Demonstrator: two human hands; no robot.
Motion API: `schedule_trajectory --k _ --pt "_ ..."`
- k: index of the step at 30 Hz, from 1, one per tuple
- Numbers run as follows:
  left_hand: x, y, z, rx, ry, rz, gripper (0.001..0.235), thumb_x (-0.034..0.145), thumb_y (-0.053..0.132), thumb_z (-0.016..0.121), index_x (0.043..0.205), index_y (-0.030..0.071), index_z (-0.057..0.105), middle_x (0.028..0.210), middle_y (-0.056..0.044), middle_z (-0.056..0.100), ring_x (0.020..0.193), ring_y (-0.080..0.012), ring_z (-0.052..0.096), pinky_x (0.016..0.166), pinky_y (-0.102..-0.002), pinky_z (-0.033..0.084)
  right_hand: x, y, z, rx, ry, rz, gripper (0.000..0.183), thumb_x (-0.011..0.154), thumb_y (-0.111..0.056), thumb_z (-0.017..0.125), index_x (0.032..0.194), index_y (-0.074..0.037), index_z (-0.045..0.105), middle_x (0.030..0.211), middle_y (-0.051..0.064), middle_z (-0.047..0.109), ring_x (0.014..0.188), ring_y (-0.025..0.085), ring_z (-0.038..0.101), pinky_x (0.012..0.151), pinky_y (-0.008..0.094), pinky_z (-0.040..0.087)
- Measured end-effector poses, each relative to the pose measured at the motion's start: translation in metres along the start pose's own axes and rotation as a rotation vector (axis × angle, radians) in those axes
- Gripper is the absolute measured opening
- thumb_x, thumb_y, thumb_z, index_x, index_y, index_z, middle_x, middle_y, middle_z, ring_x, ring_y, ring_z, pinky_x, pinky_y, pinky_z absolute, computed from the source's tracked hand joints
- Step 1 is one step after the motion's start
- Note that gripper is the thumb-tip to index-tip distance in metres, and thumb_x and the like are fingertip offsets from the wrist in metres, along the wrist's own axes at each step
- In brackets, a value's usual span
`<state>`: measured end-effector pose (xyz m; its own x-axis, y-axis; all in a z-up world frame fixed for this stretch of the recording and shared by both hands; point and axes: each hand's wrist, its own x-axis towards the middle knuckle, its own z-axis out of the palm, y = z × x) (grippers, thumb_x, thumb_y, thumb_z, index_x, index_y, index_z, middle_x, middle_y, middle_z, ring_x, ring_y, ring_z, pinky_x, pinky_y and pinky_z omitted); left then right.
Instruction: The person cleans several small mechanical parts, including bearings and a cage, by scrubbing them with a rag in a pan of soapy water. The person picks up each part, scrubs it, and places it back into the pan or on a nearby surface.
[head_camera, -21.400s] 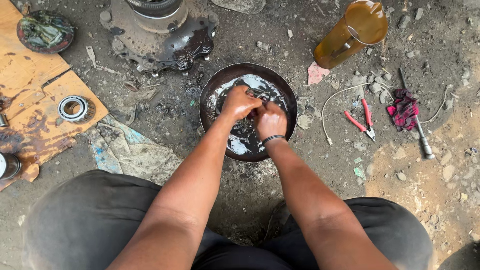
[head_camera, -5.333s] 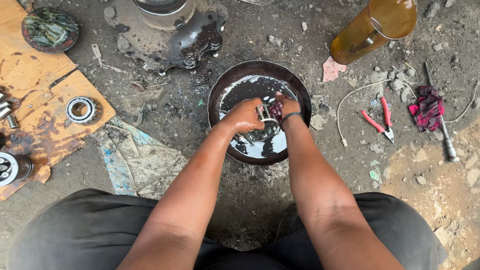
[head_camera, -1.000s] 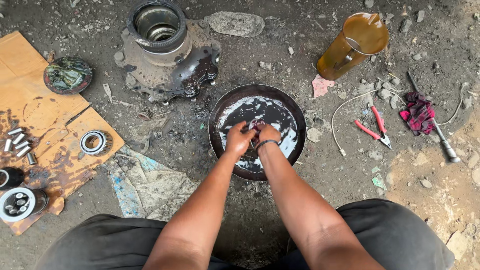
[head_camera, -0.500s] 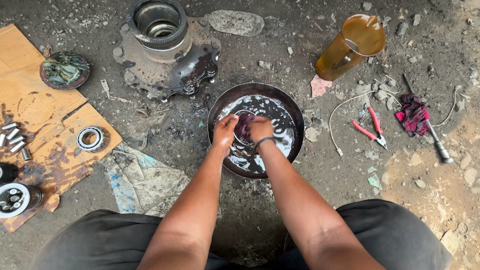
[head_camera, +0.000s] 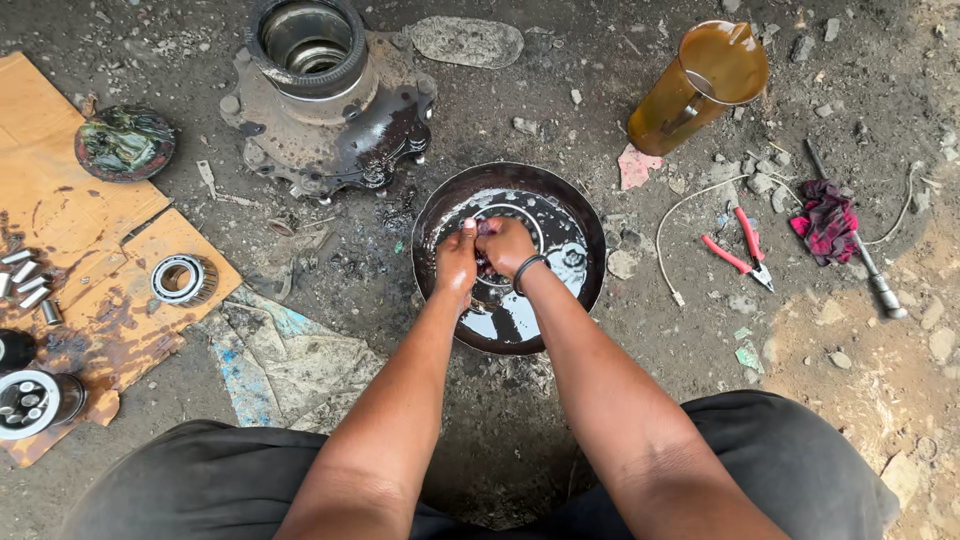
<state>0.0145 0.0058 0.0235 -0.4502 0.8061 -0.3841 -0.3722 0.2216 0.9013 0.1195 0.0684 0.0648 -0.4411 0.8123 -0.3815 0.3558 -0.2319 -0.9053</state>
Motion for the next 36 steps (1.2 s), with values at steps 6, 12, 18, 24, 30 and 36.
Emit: schedule_trajectory --k 6,12,18,24,30,36 --pt "0.005 -0.005 -0.014 0.09 0.124 -0.008 0.053 0.099 0.051 0.068 0.092 -0.002 0.068 0.081 -0.005 0.063 0.075 -0.0134 0.053 0.069 -0.034 0.048 -0.002 0.003 0.001 -0.78 -0.232 -0.384 0.013 0.08 -0.004 0.071 0.09 -0.004 0.079 0.08 0.015 0.072 0.069 0.03 0.071 0.066 0.038 0.053" --pt "0.003 -0.011 -0.003 -0.037 0.059 -0.049 0.036 0.091 0.044 0.068 0.102 0.01 0.07 0.086 0.001 0.068 0.077 -0.0122 0.059 0.063 -0.035 0.046 -0.008 0.0 0.007 0.482 0.459 0.278 0.007 0.089 0.002 0.059 0.091 0.001 0.066 0.084 0.015 0.071 0.072 0.028 0.072 0.067 0.046 0.062" --pt "-0.012 -0.007 0.009 0.031 0.033 0.13 0.045 0.095 0.048 0.068 0.108 0.005 0.073 0.097 -0.001 0.074 0.089 -0.0112 0.063 0.082 -0.03 0.051 -0.023 -0.004 0.015 -0.185 0.303 -0.26 0.012 0.085 -0.004 0.064 0.09 0.0 0.074 0.08 0.019 0.073 0.07 0.024 0.069 0.069 0.039 0.054" --pt "-0.006 0.021 -0.01 0.167 0.077 0.18 0.054 0.099 0.054 0.063 0.1 0.002 0.077 0.09 -0.005 0.073 0.085 -0.0109 0.058 0.079 -0.03 0.051 0.007 -0.002 -0.003 -0.461 -0.202 -0.292 0.009 0.077 -0.003 0.063 0.083 0.001 0.069 0.074 0.017 0.071 0.067 0.024 0.066 0.067 0.039 0.053" --pt "-0.012 0.017 0.006 -0.002 0.14 0.132 0.046 0.095 0.045 0.071 0.103 0.001 0.077 0.086 -0.005 0.071 0.076 -0.0139 0.058 0.071 -0.032 0.049 0.006 0.015 0.014 0.486 0.359 0.154 0.008 0.079 0.0 0.06 0.083 -0.005 0.065 0.075 0.012 0.07 0.065 0.028 0.067 0.057 0.044 0.055" --pt "-0.026 0.008 0.019 0.203 0.061 0.294 0.048 0.092 0.047 0.071 0.106 0.002 0.077 0.09 -0.005 0.077 0.081 -0.0096 0.064 0.076 -0.028 0.053 -0.011 0.011 0.021 -0.086 0.642 -0.045 0.012 0.083 -0.01 0.066 0.084 -0.002 0.074 0.08 0.02 0.073 0.073 0.034 0.071 0.068 0.046 0.056"
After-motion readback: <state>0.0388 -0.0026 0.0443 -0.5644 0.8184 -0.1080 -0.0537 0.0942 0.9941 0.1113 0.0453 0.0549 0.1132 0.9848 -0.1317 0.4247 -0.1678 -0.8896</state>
